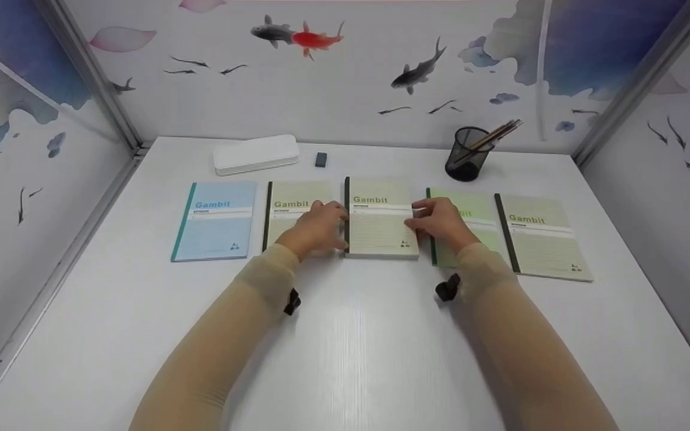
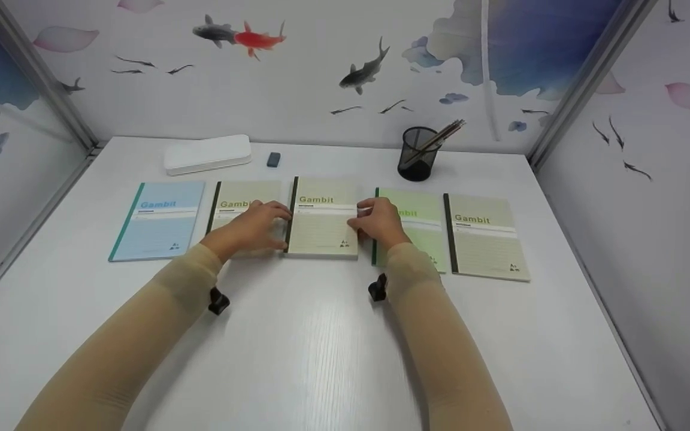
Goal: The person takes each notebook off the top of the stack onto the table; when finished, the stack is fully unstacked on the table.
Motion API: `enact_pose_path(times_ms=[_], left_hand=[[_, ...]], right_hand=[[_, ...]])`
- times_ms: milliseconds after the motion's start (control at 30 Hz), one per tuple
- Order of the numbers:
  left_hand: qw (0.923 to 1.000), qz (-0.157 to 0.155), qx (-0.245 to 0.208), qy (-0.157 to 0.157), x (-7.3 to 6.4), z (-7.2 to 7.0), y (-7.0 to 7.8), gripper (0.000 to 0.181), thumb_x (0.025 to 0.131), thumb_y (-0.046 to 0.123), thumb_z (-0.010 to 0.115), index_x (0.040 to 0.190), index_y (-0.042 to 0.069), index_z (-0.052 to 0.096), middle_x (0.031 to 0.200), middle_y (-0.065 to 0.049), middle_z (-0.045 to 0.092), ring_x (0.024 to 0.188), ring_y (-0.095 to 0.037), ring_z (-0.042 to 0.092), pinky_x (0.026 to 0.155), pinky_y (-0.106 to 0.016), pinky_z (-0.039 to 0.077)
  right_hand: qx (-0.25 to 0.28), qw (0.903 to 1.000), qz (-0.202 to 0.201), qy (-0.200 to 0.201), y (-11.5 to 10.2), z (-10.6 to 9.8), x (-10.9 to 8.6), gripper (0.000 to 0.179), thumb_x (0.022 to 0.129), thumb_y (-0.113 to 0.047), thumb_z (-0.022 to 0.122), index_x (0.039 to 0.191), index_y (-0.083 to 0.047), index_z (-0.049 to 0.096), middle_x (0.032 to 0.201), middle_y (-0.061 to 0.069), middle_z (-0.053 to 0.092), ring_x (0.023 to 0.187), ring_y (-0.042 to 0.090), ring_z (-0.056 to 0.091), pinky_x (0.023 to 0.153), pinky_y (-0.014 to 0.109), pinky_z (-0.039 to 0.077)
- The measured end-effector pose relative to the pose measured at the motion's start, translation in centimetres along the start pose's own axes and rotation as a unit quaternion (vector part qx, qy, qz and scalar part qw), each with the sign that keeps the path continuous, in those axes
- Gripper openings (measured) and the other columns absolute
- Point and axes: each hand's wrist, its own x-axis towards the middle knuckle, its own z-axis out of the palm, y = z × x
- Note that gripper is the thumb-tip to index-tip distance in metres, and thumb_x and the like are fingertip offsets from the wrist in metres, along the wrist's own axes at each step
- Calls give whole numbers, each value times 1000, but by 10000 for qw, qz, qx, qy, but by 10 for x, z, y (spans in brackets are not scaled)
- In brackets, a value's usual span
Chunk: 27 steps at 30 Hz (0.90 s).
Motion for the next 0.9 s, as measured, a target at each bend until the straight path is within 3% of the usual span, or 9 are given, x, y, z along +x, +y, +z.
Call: enact_pose_path(times_ms=[200,567,900], left_hand=[[9999,-96,-119,-2,-2,1,2,69,86,26,85,147,13,56,147,-6,50,126,-27,47,108,-44,47],[9999,106,29,38,2,-1,-1,66,86,26,85,144,11,59,154,-1,49,136,-27,42,112,-42,44],[9991,-78,-414,60,4,-1,-2,67,80,23,89,141,14,63,150,0,51,132,-25,41,111,-41,44]], right_hand=[[141,9997,178,22,-2,2,-2,55,95,-16,74,145,-7,55,130,15,64,98,19,69,85,29,58],[385,9991,173,55,-6,2,-2,55,94,-13,75,145,-6,55,132,17,64,91,16,70,82,28,58],[425,9980,458,10,-8,0,-1,56,94,-10,73,147,-6,54,133,16,63,90,16,69,81,28,58]])
